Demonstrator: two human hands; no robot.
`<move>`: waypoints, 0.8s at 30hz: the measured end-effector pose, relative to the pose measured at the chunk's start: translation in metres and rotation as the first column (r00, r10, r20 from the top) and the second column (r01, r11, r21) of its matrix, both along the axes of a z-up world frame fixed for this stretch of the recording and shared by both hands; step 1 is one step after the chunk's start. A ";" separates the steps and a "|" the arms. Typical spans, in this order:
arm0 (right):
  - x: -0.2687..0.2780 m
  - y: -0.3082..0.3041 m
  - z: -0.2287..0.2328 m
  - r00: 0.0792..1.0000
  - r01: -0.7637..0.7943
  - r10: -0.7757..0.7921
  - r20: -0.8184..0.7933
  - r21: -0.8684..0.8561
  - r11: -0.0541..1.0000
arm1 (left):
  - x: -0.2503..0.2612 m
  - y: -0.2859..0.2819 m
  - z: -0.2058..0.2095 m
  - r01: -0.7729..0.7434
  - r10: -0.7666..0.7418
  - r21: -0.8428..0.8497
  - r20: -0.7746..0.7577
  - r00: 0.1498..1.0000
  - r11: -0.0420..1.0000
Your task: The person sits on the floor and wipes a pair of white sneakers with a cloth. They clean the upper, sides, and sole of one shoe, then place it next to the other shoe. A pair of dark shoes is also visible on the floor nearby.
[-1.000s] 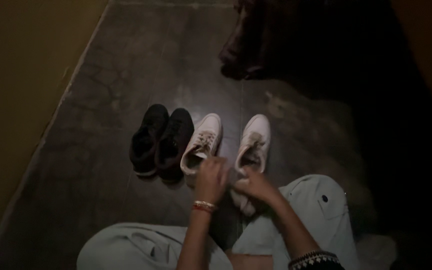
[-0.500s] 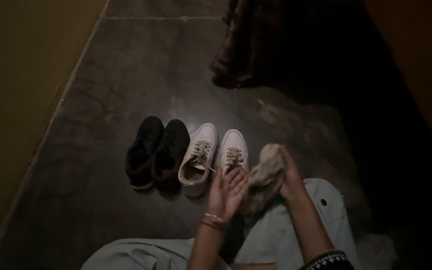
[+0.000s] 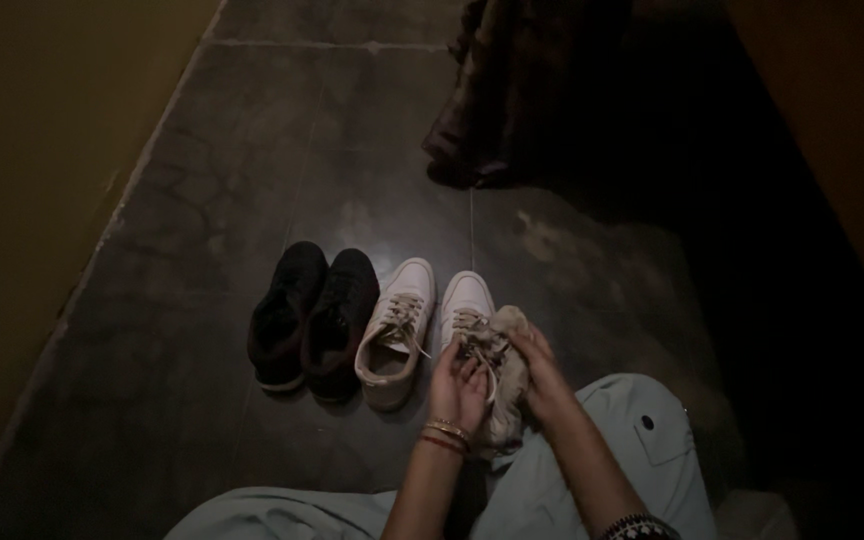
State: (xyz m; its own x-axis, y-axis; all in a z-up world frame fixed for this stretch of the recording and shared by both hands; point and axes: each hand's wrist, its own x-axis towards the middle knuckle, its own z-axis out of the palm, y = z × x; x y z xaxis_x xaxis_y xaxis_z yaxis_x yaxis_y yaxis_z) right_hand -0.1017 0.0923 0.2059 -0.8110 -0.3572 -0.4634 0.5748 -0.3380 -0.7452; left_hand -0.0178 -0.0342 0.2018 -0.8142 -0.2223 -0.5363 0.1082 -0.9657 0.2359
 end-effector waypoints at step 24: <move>0.018 -0.014 0.004 0.983 -0.181 0.173 0.057 0.184 0.966 | 0.010 -0.030 -0.015 -0.008 0.018 -0.126 0.076 0.997 0.992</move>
